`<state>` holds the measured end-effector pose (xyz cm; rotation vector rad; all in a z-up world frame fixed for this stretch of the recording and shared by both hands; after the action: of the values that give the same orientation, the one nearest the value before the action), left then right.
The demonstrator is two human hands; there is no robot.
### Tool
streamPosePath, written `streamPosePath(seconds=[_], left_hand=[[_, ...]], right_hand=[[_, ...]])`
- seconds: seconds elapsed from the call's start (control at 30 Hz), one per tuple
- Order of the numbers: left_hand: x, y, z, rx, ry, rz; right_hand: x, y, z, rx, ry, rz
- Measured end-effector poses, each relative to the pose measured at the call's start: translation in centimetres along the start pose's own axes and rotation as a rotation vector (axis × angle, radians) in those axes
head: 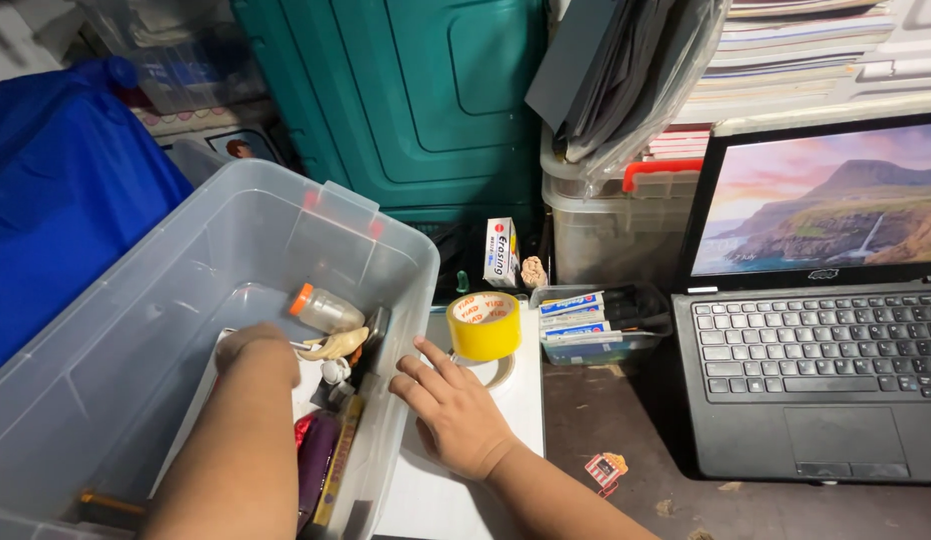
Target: Organizing office supplies into storage bins and positioning a laptop on a workspace.
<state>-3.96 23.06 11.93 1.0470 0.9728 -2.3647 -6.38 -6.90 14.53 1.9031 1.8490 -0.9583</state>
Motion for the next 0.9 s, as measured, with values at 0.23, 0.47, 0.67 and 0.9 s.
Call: streamPosePath(seconds=[0.23, 0.47, 0.67, 0.9], left_hand=[[0.0, 0.8, -1.1, 0.017, 0.069, 0.008], [0.1, 3.3, -3.5, 0.170, 0.014, 0.038], [-4.7, 7.0, 3.3, 0.387, 0.081, 0.162], [-9.3, 7.0, 5.2, 0.405, 0.605, 0.368]], right_hand=[[-0.2, 0.0, 0.0, -0.018, 0.023, 0.017], [-0.2, 0.0, -0.1, 0.008, -0.008, -0.011], [-0.6, -0.2, -0.6, 0.043, -0.019, -0.024], [-0.5, 0.5, -0.4, 0.163, -0.045, -0.070]])
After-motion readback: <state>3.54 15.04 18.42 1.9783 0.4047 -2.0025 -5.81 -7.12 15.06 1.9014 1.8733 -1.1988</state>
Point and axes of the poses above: each hand's wrist, its own z-axis away from the middle knuckle, its own x-axis out of the palm, y = z × x, the point moved 8 cm from there along -z, towards the middle knuckle, and after that the axes turned 1 degree about -x, right-handed, at the moved point
